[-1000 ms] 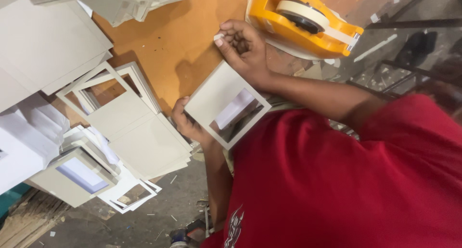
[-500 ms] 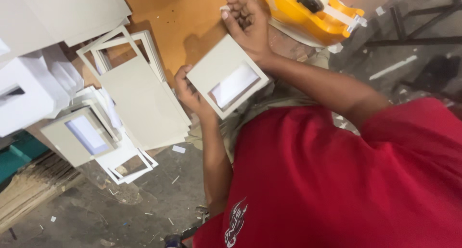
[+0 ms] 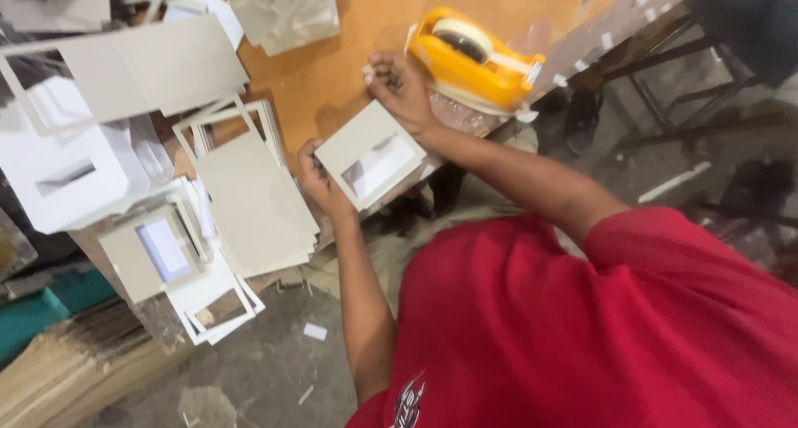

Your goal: The person assembles white picture frames by hand, inserting backing pieces and securing them with clear tape. The person handles multiple frames one at a time, aligning parts and applying tape to the edges.

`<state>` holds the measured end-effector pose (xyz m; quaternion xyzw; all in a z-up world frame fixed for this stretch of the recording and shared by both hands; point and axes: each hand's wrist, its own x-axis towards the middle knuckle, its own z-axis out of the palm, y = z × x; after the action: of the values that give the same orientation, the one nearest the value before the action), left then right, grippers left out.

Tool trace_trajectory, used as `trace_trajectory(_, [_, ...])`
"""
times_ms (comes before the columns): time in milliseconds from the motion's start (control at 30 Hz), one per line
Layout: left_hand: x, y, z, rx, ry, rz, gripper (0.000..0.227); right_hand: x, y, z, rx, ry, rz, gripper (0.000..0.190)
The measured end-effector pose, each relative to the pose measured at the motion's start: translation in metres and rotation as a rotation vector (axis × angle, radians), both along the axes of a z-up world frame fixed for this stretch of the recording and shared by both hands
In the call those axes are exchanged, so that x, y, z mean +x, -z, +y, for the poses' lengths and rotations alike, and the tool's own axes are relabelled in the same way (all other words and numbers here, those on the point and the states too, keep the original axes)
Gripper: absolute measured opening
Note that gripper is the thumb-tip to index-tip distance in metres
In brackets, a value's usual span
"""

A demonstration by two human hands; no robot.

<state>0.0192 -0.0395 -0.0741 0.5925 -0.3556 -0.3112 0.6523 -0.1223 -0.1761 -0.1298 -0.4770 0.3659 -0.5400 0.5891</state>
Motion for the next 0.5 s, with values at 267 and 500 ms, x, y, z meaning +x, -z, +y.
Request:
trace_trajectory(267, [-0.0008, -0.0008, 0.0066, 0.047, -0.001, 0.021, 0.019, -0.0056, -0.0049, 0.0024, 0.043, -0.057, -0.022, 0.030])
trace_trajectory(500, [0.0002, 0.0004, 0.0081, -0.035, 0.065, 0.076, 0.015, -0.0067, 0.0007, -0.0022, 0.022, -0.080, -0.002, 0.029])
